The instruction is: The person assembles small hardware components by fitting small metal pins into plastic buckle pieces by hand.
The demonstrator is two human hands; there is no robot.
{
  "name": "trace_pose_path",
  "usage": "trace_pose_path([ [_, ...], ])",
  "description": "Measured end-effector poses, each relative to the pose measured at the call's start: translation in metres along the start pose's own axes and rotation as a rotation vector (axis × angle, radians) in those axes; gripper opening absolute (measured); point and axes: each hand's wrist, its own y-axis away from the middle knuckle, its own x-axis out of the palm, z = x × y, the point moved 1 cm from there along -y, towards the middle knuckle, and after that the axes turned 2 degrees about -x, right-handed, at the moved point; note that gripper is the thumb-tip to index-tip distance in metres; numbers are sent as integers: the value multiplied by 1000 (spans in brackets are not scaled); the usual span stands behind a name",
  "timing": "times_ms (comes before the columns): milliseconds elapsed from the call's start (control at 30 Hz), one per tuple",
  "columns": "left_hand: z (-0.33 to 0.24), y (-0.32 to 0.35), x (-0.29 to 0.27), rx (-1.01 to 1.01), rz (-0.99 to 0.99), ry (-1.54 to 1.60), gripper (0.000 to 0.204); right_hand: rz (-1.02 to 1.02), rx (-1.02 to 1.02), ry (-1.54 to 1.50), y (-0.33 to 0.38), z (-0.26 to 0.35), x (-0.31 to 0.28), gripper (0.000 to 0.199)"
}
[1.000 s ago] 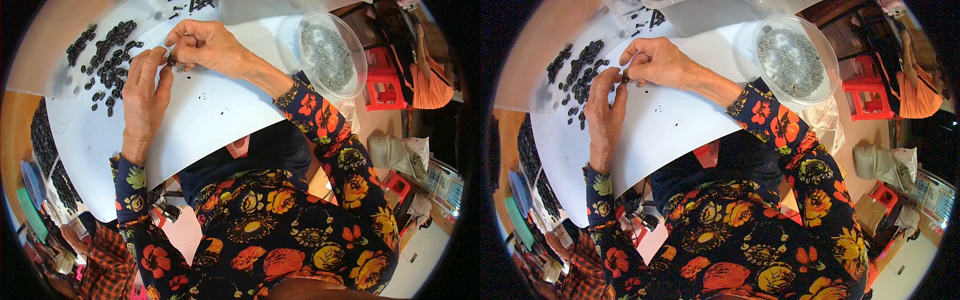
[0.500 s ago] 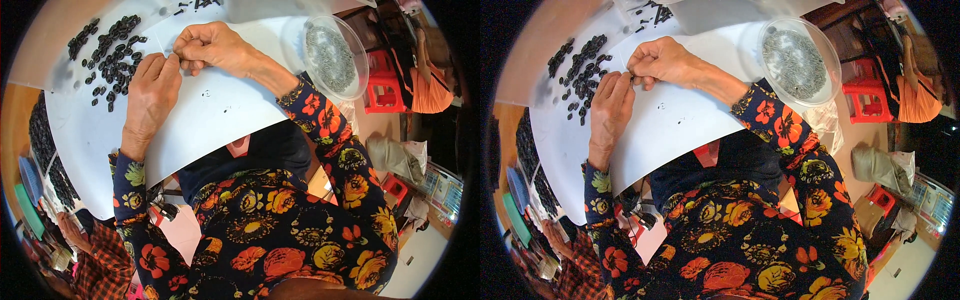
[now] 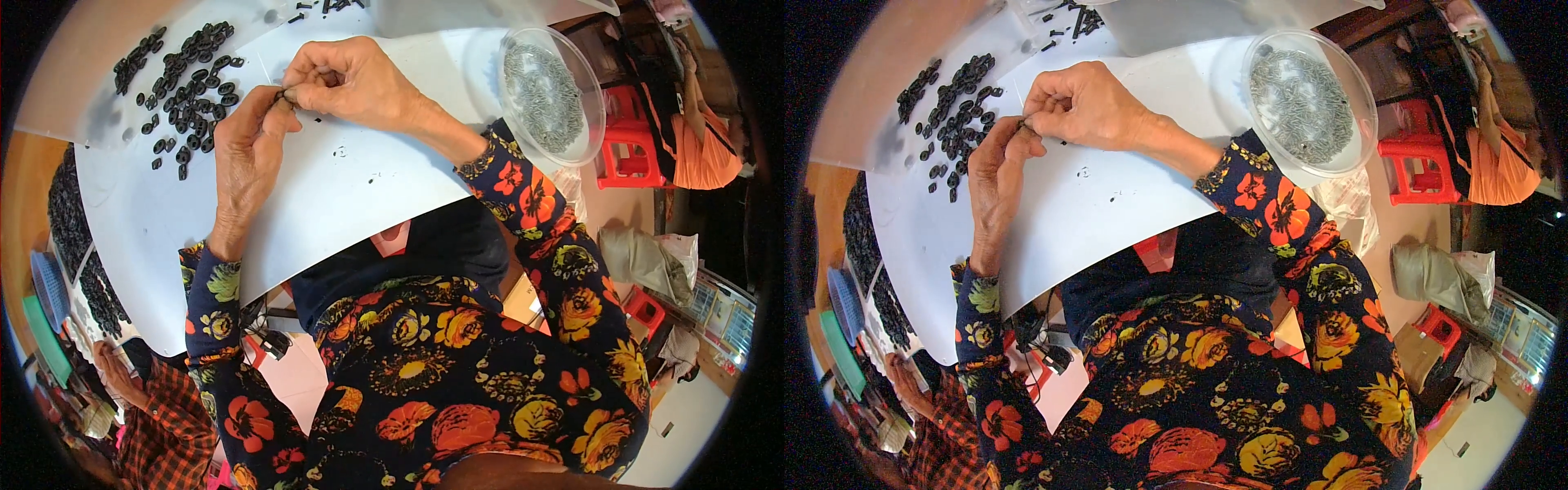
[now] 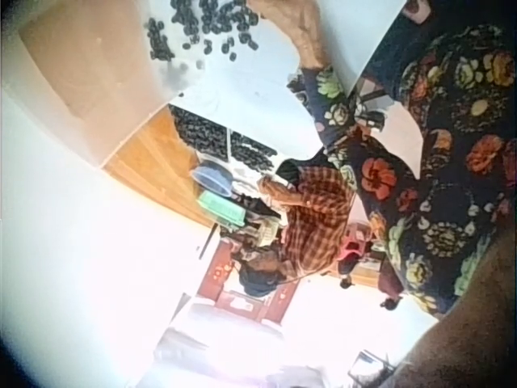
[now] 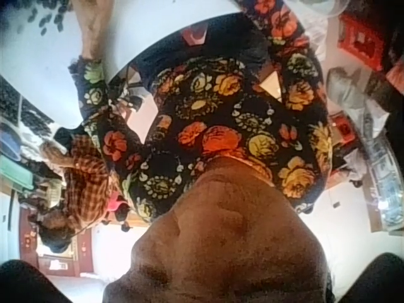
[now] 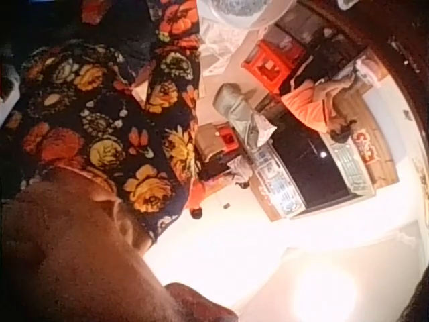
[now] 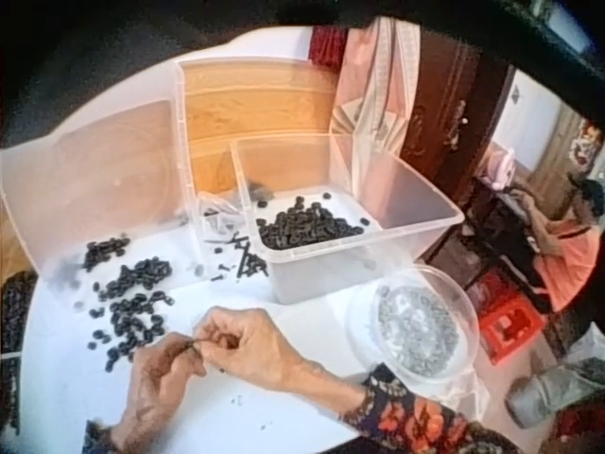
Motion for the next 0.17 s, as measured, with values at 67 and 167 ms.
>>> trace_pose_path([
  [67, -1, 1, 0, 9, -27, 38, 20, 0, -74, 29, 0, 2, 0, 9],
  [167, -4, 2, -2, -15, -2, 112, 20, -64, 40, 13, 1, 4, -4, 10],
])
